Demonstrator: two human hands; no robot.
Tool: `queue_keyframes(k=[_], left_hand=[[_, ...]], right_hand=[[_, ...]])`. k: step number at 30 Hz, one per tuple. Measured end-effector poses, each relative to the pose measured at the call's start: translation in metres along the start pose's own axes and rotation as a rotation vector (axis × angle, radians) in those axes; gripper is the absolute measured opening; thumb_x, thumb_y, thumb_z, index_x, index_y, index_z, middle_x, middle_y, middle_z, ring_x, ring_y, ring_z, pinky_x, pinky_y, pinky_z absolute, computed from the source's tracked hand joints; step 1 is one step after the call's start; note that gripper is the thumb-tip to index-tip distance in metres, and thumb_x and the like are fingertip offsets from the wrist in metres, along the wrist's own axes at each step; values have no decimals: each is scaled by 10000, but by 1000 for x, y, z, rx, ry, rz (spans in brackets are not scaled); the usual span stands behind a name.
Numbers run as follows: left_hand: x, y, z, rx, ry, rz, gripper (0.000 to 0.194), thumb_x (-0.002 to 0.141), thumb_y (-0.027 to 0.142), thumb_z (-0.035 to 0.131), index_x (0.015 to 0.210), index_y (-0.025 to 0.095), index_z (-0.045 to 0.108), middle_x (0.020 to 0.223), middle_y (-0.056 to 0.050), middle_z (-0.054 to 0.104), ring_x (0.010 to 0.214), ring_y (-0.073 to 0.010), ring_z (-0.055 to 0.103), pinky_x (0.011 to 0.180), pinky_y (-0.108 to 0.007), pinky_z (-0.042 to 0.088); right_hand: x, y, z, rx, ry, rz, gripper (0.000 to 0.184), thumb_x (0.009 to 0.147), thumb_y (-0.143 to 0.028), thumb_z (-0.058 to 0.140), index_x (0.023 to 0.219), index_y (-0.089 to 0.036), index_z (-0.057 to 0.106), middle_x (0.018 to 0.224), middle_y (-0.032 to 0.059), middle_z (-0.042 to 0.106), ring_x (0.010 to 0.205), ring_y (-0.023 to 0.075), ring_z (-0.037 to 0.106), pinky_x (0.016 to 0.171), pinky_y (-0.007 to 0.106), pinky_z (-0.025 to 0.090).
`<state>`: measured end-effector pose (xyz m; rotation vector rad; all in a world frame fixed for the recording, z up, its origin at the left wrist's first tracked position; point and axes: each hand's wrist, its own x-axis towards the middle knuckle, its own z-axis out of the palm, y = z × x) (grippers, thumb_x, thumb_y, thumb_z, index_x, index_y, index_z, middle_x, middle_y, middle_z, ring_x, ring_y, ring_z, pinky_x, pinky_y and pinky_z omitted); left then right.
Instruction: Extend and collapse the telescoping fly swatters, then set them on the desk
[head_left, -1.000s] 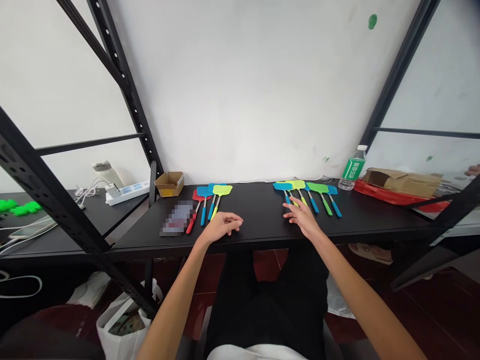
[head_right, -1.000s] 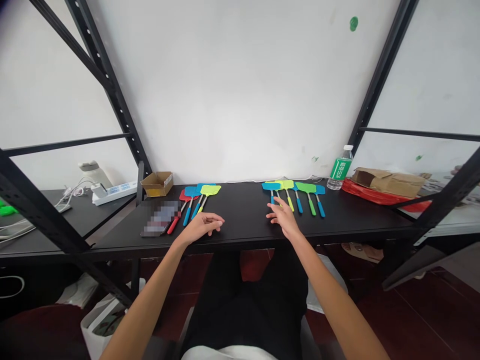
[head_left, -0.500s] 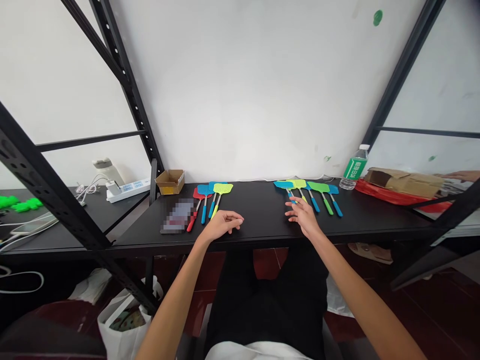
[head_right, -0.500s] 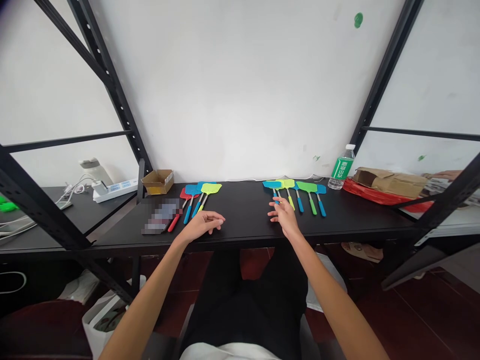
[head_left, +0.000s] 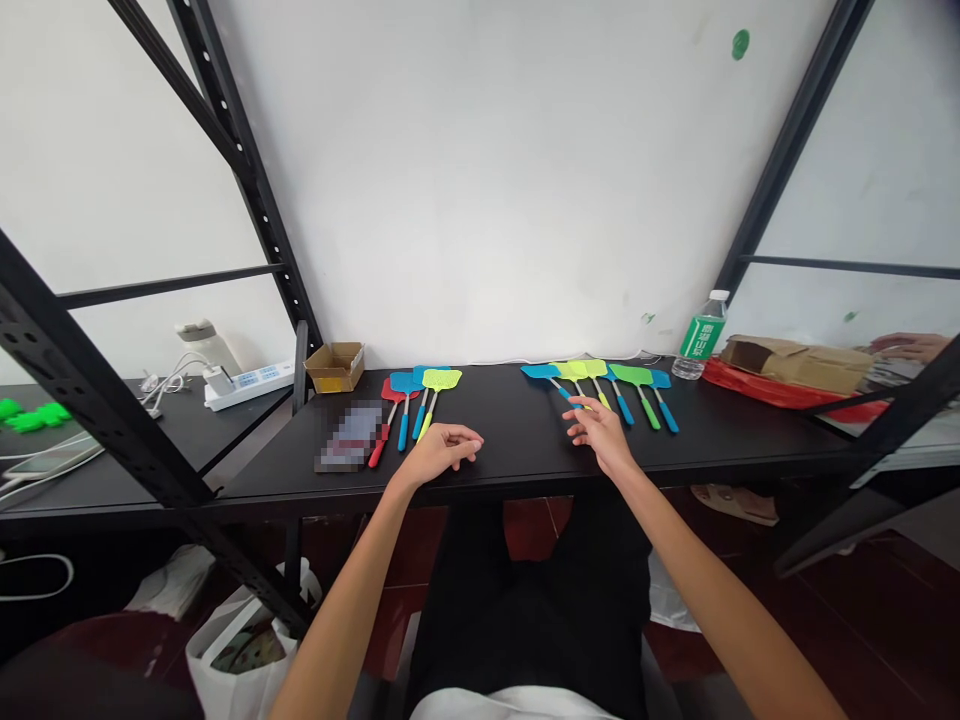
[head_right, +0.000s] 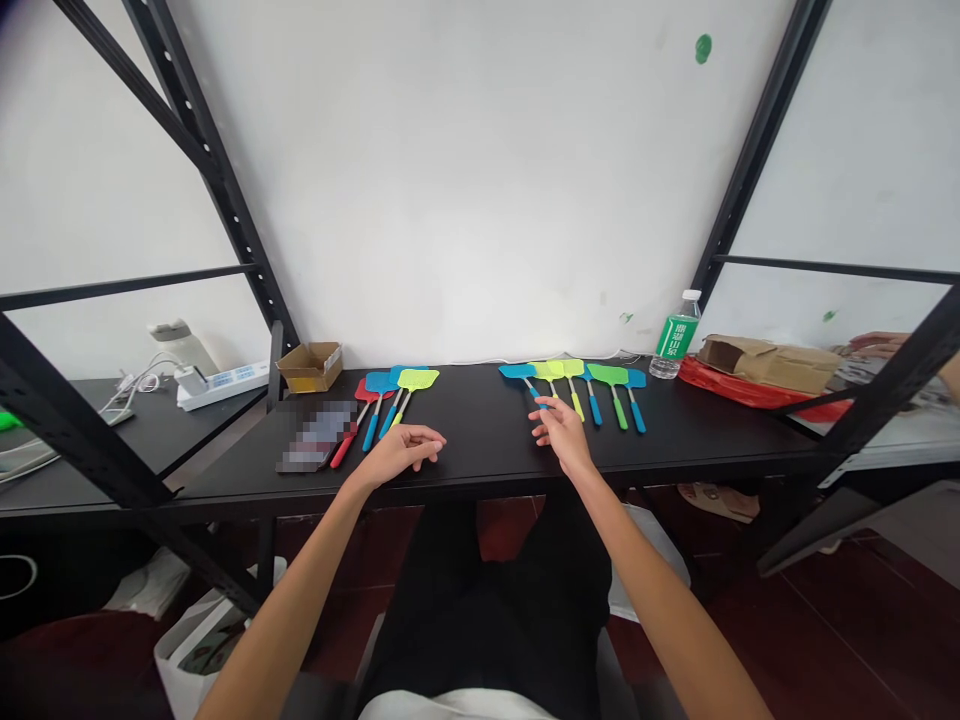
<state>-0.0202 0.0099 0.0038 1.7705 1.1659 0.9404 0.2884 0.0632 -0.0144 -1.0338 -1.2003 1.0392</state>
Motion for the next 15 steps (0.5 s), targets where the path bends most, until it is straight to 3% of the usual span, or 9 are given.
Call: queue_keyframes(k=[10, 15], left_hand=[[0, -2, 0, -6, 1, 10, 407, 825, 501, 661, 977, 130, 727, 738, -60, 684, 550, -108, 517, 520, -231, 423], [1, -3, 0, -13, -4, 7, 396, 832, 489, 664, 986, 129, 725, 743, -59, 685, 549, -104, 516, 528, -230, 424]], right_hand=[[-6, -6, 3, -81, -108, -18, 338, 784, -338, 669, 1076, -171, 694, 857, 71, 751, 579, 118, 603, 466, 202, 479], [-5, -5, 2, -93, -65, -11, 461, 807, -308, 660, 1246, -169, 655, 1080, 108, 751, 669, 126, 642, 490, 199, 511]])
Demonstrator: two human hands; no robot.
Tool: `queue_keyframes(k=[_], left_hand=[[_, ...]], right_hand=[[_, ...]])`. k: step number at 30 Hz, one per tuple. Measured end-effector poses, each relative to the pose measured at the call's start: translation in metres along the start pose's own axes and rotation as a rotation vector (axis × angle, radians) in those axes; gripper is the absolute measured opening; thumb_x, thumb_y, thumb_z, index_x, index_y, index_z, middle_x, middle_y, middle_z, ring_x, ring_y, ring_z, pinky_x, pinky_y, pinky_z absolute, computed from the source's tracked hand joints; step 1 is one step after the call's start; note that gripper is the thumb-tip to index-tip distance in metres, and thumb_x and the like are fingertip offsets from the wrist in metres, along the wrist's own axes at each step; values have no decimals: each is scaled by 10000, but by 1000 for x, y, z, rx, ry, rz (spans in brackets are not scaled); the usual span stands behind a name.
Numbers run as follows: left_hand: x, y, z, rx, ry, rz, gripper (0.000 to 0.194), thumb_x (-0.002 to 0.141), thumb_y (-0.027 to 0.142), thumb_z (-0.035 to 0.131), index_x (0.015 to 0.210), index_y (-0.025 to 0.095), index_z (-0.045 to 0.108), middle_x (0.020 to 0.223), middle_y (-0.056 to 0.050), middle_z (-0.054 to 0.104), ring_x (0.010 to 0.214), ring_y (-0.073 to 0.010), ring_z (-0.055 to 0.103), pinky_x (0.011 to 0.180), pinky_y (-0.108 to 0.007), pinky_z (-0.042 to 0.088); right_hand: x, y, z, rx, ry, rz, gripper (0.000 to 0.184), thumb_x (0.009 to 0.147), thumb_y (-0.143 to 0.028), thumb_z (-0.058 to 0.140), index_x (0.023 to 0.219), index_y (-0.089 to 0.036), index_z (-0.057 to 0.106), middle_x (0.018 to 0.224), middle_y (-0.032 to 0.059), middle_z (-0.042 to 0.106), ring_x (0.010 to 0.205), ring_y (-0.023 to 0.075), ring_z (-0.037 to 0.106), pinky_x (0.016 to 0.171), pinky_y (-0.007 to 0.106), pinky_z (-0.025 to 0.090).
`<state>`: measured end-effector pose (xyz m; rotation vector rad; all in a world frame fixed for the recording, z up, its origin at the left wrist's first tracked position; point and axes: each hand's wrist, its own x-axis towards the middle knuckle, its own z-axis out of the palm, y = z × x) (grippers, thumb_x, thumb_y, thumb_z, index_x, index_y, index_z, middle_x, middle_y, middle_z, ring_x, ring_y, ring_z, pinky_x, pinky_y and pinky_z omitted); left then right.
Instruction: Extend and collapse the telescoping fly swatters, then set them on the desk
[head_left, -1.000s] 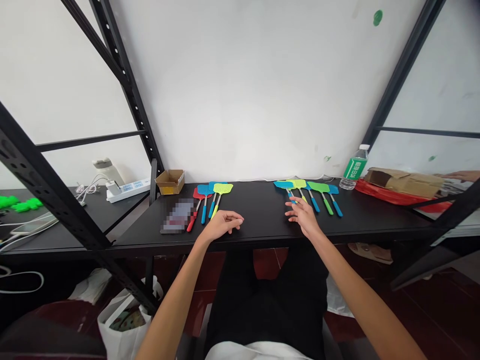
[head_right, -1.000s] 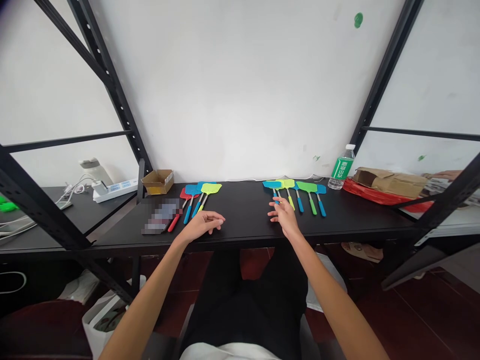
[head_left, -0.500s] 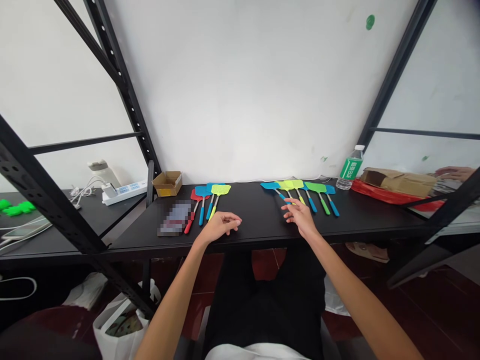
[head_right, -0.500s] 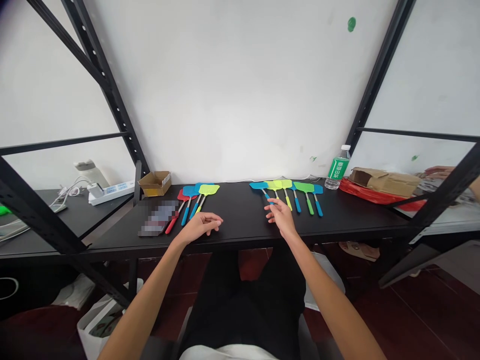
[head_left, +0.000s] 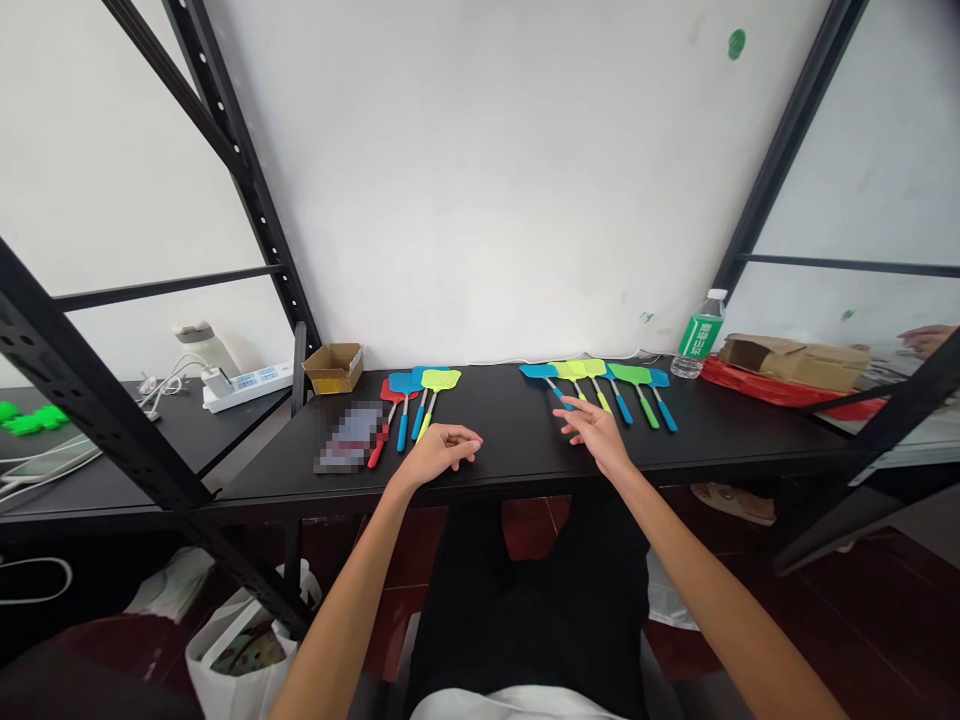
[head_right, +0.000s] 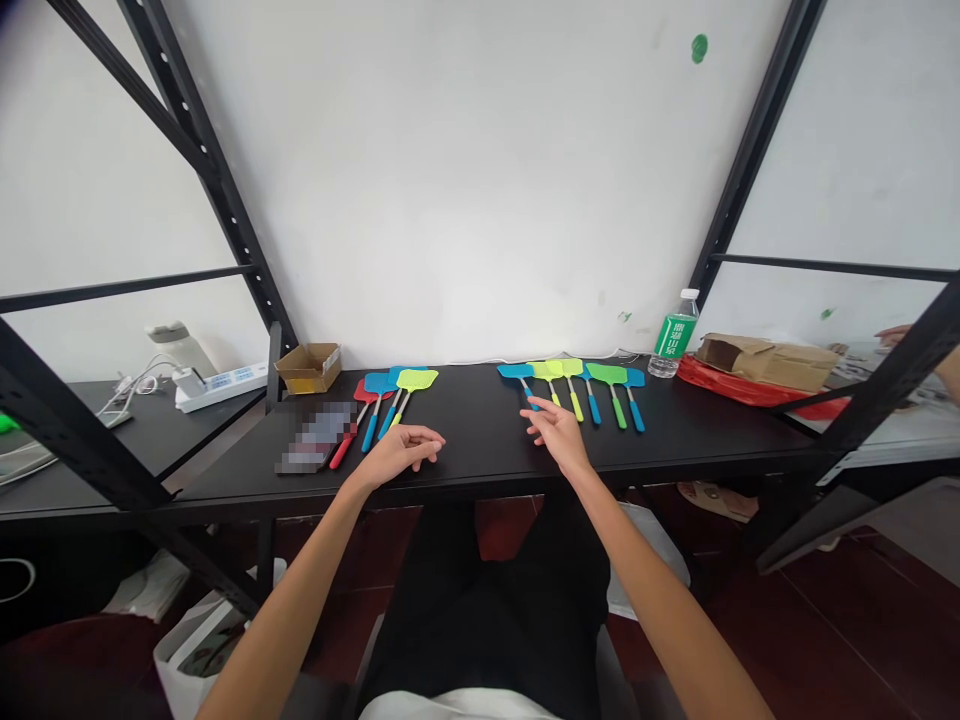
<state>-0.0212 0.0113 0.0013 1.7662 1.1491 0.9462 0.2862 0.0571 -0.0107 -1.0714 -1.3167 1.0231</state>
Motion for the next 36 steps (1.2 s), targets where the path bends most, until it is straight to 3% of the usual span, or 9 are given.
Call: queue_keyframes(k=[6, 10, 16, 26, 36], left_hand=[[-1, 2, 0, 15, -1, 0, 394, 837, 482, 657, 988, 125, 726, 742, -57, 685, 543, -101, 506, 526, -228, 427], [-1, 2, 0, 17, -1, 4, 388, 839, 478, 655, 981, 123, 727, 737, -54, 684, 546, -102, 515, 522, -224, 427], [0, 2, 1, 8, -2, 7, 378, 835, 467, 661, 982, 125, 726, 731, -50, 681, 557, -104, 522, 519, -220, 429], [1, -1, 0, 12, -5, 13, 381, 848, 474, 652, 982, 126, 726, 736, -54, 682, 560, -104, 528, 515, -217, 430], [0, -1, 0, 25, -1, 14, 379, 850, 478, 648, 985, 132, 727, 740, -51, 685, 543, -97, 517, 519, -220, 427]], right_hand=[[5, 9, 0, -20, 48, 8, 666, 814, -278, 647, 1453, -171, 489, 1342, 130, 639, 798, 148, 669, 512, 199, 546], [7, 12, 0, -38, 51, -3, 750, 812, -284, 651, 1512, -190, 397, 1319, 125, 650, 807, 161, 672, 520, 212, 552], [9, 14, -2, -52, 49, -19, 707, 799, -316, 657, 1462, -186, 448, 1098, 103, 727, 726, 165, 658, 494, 221, 539], [10, 15, -1, -10, 116, -7, 719, 757, -312, 663, 1441, -235, 453, 1264, 132, 641, 758, 180, 696, 505, 250, 568], [8, 14, 0, -25, 100, -24, 628, 765, -334, 651, 1365, -217, 509, 1244, 118, 646, 757, 171, 687, 504, 240, 550]])
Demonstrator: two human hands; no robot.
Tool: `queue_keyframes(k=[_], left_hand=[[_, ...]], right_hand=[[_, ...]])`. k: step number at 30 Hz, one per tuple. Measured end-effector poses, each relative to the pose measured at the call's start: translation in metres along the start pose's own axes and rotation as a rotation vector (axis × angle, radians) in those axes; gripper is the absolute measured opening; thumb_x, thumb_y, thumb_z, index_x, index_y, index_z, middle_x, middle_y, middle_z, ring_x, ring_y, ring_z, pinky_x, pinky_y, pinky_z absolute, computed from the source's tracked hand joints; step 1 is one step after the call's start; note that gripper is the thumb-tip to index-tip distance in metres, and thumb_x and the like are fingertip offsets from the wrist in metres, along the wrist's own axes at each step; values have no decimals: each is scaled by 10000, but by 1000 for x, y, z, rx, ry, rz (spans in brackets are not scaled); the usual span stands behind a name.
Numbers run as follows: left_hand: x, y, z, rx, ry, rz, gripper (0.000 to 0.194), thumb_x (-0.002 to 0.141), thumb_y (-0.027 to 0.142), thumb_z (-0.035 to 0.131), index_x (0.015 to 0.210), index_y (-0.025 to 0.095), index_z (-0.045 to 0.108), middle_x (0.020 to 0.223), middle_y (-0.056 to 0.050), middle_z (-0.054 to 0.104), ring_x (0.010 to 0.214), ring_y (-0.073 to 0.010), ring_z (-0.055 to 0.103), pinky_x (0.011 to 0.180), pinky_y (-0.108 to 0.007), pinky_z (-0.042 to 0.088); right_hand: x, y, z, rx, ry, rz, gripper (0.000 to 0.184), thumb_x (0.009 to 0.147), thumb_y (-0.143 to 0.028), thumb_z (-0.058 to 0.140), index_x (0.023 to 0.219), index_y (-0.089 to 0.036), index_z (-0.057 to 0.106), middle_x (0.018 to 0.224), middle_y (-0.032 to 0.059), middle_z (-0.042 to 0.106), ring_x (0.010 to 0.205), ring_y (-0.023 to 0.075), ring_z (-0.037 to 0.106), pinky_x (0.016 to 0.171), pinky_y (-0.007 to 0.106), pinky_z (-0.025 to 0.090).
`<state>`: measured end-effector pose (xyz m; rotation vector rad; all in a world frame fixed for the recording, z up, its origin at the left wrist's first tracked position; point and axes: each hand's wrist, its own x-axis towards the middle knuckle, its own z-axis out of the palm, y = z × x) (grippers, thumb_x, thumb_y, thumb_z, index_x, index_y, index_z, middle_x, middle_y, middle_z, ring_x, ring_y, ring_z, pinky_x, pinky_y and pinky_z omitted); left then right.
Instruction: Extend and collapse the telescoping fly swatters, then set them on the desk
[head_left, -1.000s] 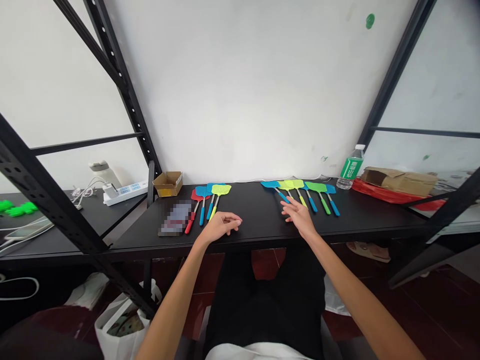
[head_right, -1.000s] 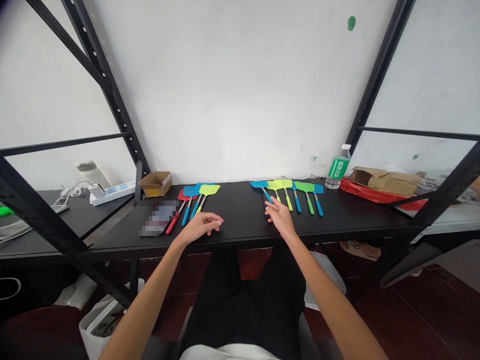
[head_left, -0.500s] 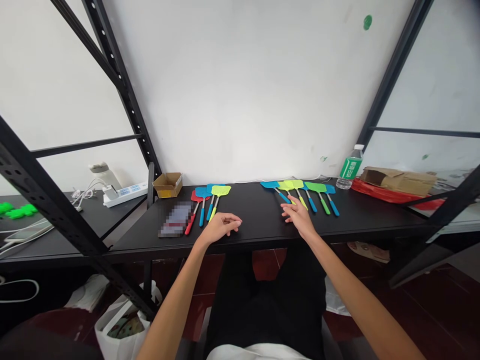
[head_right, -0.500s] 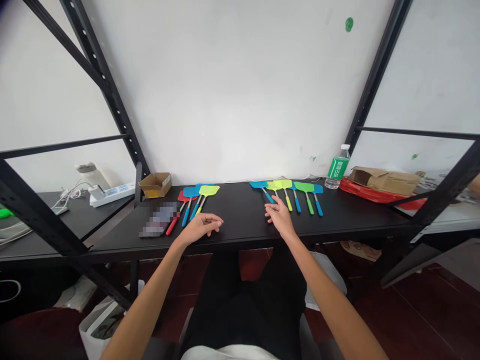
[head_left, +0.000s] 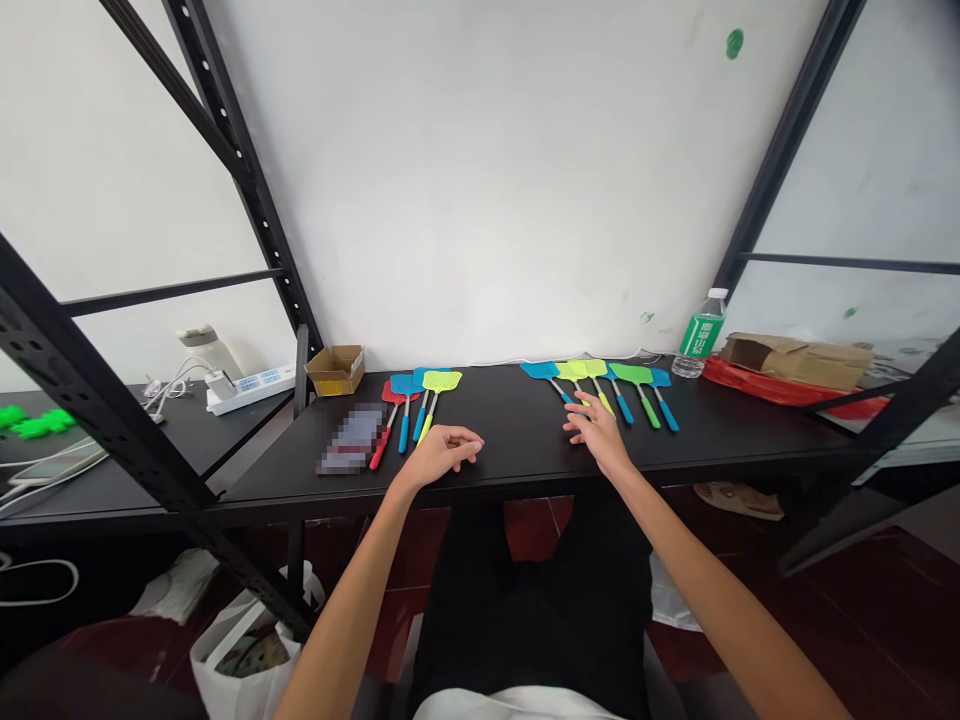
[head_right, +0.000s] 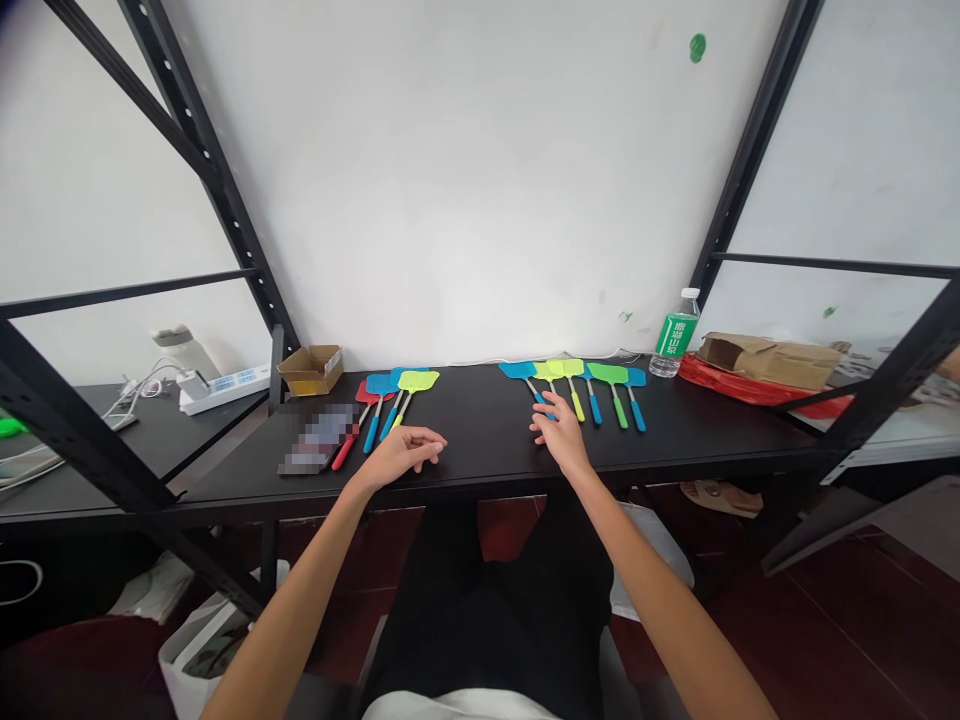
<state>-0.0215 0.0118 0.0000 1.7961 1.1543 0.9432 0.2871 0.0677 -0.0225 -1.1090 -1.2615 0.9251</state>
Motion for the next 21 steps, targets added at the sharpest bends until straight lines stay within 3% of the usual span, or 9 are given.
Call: queue_keyframes(k=[10, 16, 19, 21], left_hand=[[-1, 2, 2, 67, 44, 22, 349, 869, 465, 607, 960, 146, 718, 749, -47, 693, 551, -122, 548, 545, -247, 449], [-2, 4, 11, 653, 437, 185, 218, 897, 321, 545, 919, 218, 737, 918, -57, 726, 893, -234, 644, 829, -348, 479], [0, 3, 15, 860, 591, 112, 264, 880, 280, 557, 1078, 214, 719, 1171, -103, 683, 1108, -308, 585, 959, -422, 432], [1, 1, 17, 933, 618, -11, 355, 865, 295, 579, 1193, 202, 677, 1290, -139, 625, 1200, -352, 533, 978, -459, 415]], right_hand=[[-1, -5, 1, -49, -57, -4, 349, 763, -309, 635, 1085, -183, 681, 1142, 107, 692, 687, 143, 668, 481, 215, 501], [-3, -8, 1, -59, -73, 0, 285, 776, -322, 638, 1009, -174, 709, 1105, 110, 707, 684, 147, 665, 500, 222, 503], [-3, -8, 1, -62, -79, -2, 270, 789, -324, 628, 997, -176, 714, 1098, 103, 708, 687, 145, 663, 513, 224, 505], [-4, -8, 1, -64, -83, -6, 260, 794, -322, 621, 988, -177, 716, 1089, 98, 708, 688, 144, 663, 515, 223, 504]])
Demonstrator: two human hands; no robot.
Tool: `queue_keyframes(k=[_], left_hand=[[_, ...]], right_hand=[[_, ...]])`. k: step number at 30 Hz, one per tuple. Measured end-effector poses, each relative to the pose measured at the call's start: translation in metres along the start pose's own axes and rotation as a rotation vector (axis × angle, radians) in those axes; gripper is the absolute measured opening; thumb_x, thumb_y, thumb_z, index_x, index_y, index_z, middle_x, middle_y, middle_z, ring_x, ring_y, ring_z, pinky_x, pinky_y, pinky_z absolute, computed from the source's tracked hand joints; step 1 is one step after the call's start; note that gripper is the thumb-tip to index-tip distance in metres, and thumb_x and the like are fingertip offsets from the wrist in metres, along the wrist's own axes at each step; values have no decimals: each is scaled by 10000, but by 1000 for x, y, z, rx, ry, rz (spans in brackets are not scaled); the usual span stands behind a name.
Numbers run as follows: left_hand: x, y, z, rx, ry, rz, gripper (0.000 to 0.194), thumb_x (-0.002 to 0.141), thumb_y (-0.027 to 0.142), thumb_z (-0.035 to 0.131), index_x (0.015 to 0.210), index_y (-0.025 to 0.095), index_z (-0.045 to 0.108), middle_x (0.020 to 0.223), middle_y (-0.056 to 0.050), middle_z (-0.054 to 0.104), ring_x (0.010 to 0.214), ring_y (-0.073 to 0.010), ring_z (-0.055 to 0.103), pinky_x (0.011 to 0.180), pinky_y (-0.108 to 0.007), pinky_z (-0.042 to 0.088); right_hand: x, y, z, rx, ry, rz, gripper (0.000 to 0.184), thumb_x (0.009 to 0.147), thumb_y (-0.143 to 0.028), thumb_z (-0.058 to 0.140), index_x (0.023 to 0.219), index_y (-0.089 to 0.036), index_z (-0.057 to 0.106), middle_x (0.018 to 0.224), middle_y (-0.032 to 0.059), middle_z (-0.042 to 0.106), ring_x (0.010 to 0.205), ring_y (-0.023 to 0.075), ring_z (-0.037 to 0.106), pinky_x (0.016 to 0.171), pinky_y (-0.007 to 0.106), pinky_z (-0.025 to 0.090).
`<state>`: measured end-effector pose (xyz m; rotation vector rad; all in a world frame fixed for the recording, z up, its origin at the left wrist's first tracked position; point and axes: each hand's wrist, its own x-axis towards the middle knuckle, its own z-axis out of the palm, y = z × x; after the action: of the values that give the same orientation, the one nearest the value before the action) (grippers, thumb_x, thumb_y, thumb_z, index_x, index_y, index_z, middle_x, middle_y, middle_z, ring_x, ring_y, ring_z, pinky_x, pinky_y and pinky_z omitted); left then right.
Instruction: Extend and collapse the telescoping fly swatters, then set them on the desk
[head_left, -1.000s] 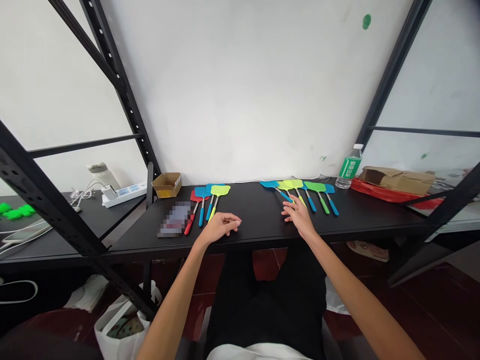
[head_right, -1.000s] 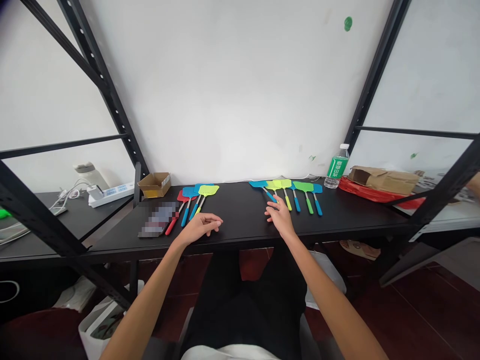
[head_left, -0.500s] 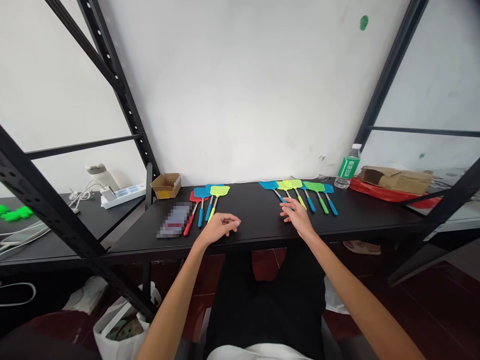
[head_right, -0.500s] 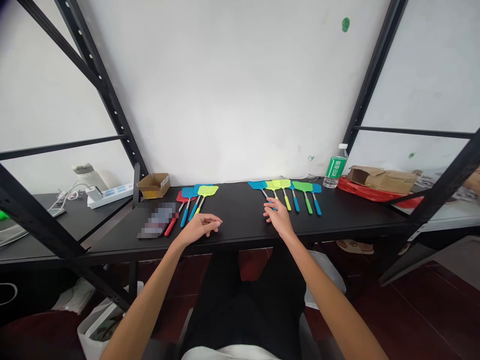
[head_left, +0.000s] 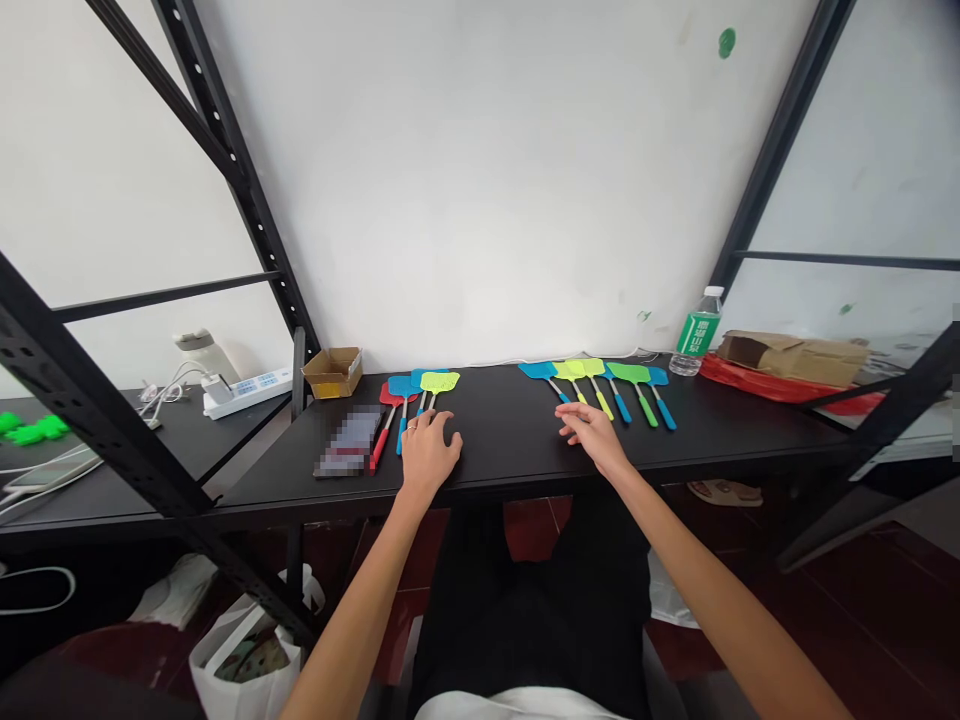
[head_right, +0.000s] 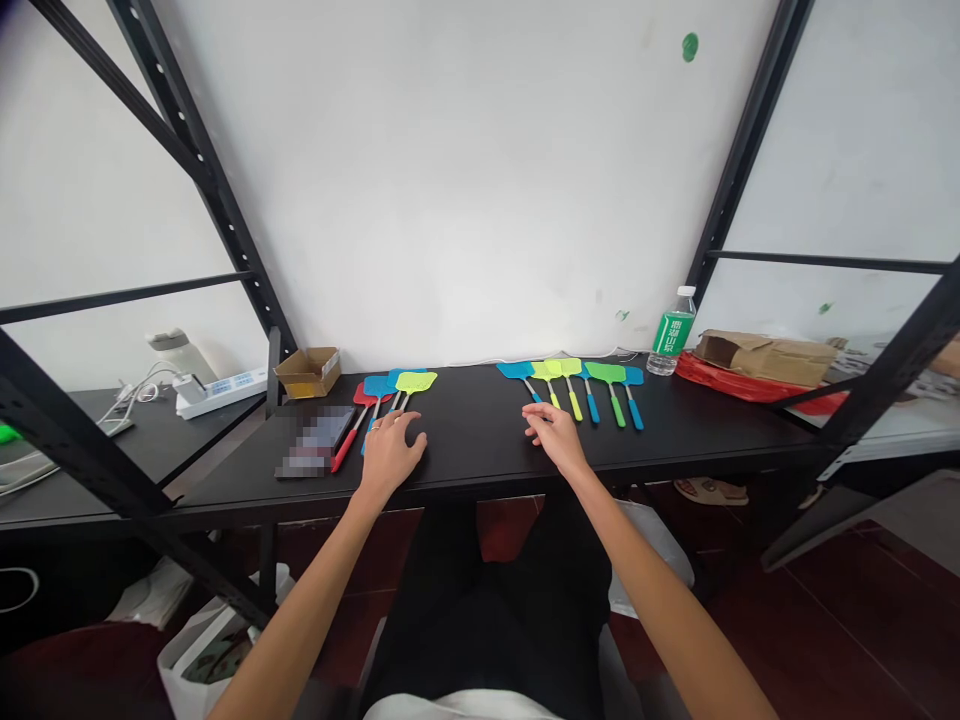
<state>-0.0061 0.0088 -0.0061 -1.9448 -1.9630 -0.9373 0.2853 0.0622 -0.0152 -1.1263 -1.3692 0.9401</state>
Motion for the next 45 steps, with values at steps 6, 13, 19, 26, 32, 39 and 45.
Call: queue_keyframes(k=[6, 13, 19, 26, 32, 39, 45], left_hand=[[-3, -2, 8, 119, -68, -27, 381, 885, 336, 560, 1238, 219, 644, 1272, -136, 635, 1210, -348, 534, 1050, -481, 330], [-2, 1, 4, 97, -68, 27, 335, 888, 273, 541, 1189, 196, 667, 1195, -137, 670, 1120, -337, 569, 958, -447, 396], [-2, 3, 1, 87, -77, 73, 351, 910, 265, 519, 1229, 177, 639, 1124, -126, 661, 1040, -308, 587, 925, -400, 428], [-2, 4, 1, 78, -90, 86, 326, 917, 271, 517, 1214, 200, 631, 1098, -112, 633, 968, -274, 617, 845, -360, 460], [-2, 3, 1, 33, -123, 62, 300, 910, 242, 528, 1189, 215, 636, 1091, -107, 626, 950, -263, 632, 777, -334, 467], [0, 1, -2, -59, -170, 149, 401, 892, 77, 435, 1214, 226, 623, 1168, -99, 655, 972, -256, 632, 773, -323, 461], [-1, 2, -3, 28, -188, 194, 545, 838, -12, 395, 1258, 259, 613, 1015, -77, 713, 938, -274, 595, 730, -324, 430]], right_hand=[[-1, -2, 1, -3, 5, -2, 233, 782, -303, 621, 949, -179, 724, 1060, 93, 715, 673, 140, 660, 506, 221, 496], [-1, -3, 1, -14, -3, -8, 223, 779, -304, 628, 933, -179, 729, 1052, 95, 717, 674, 145, 658, 512, 230, 497], [-1, 0, 0, -20, -22, -22, 224, 784, -301, 615, 934, -184, 733, 1035, 87, 724, 683, 148, 663, 508, 222, 490], [-1, 0, 1, -15, -24, -13, 220, 782, -306, 613, 926, -184, 727, 1016, 87, 729, 684, 148, 659, 513, 221, 490], [-1, -1, 1, -19, -28, -24, 216, 774, -307, 618, 911, -183, 730, 996, 86, 731, 674, 150, 656, 505, 224, 485], [-3, -3, 1, -20, -27, -3, 220, 780, -300, 609, 920, -178, 727, 990, 85, 731, 679, 145, 652, 521, 221, 484], [-2, -3, 1, -20, -30, -19, 218, 771, -309, 622, 911, -182, 731, 982, 89, 738, 679, 153, 654, 511, 225, 486]])
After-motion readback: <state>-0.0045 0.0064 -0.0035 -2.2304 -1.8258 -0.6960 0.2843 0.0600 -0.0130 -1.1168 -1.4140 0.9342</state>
